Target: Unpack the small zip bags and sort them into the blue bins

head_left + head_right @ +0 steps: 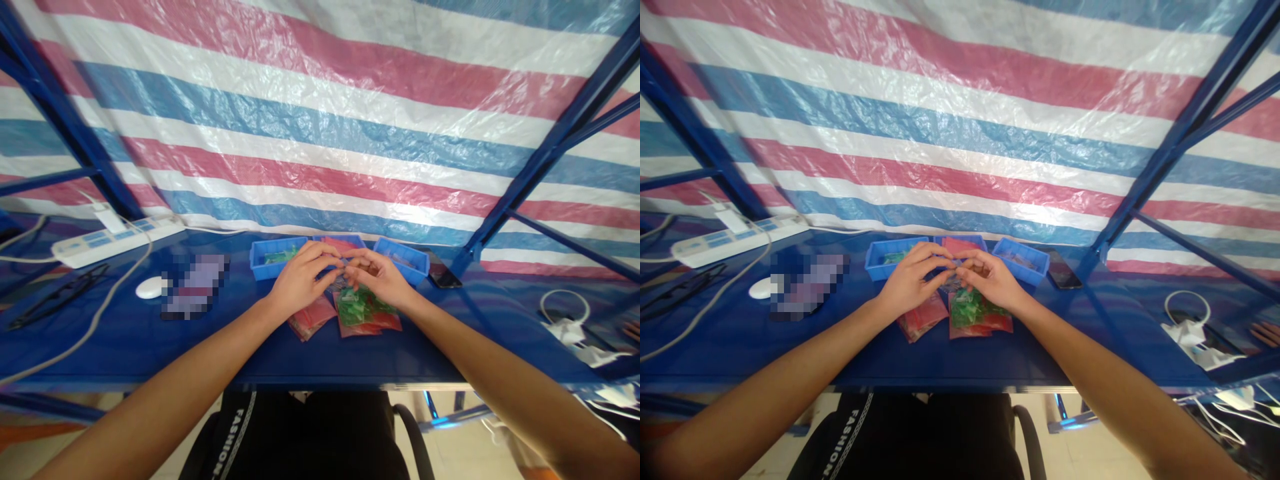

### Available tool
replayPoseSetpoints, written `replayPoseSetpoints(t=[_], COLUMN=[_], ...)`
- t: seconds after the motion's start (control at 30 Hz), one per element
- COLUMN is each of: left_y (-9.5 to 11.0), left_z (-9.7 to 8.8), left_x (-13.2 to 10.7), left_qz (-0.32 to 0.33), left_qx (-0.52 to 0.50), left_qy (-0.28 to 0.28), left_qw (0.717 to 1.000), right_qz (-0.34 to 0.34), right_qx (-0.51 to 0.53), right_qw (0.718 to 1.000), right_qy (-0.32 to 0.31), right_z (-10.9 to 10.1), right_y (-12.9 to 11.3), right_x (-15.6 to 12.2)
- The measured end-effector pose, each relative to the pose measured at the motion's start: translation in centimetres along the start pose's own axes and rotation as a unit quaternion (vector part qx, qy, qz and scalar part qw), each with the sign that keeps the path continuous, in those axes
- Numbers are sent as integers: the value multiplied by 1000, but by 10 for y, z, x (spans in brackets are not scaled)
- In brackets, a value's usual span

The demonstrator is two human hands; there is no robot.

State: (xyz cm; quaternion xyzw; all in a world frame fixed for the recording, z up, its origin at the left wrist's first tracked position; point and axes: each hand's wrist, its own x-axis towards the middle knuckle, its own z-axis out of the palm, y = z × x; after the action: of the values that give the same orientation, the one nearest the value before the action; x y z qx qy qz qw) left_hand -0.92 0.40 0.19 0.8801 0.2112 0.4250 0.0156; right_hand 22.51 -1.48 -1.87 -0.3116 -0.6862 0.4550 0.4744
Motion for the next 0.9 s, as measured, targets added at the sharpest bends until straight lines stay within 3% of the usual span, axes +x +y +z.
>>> replayPoseSetpoints(t=[0.33,0.53,0.73,0.9], left_y=[4,1,-3,-1], left_z=[2,3,8,11], left_x=[-1,-1,-4,-5], left_qz=[-90,-101,-142,-125], left_qx=[-49,-65,-116,-126], left_qy=[-13,2,11,-22], left_qw=[995,993,983,984], right_qz=[19,20,-16,-60], right_qx=[-25,-36,-106,-173], right_qw=[999,999,993,982], right_qy=[0,16,48,49], right_z=[-4,-4,-2,-6], right_y=[5,7,-1,-5], right_x=[1,1,-1,-1])
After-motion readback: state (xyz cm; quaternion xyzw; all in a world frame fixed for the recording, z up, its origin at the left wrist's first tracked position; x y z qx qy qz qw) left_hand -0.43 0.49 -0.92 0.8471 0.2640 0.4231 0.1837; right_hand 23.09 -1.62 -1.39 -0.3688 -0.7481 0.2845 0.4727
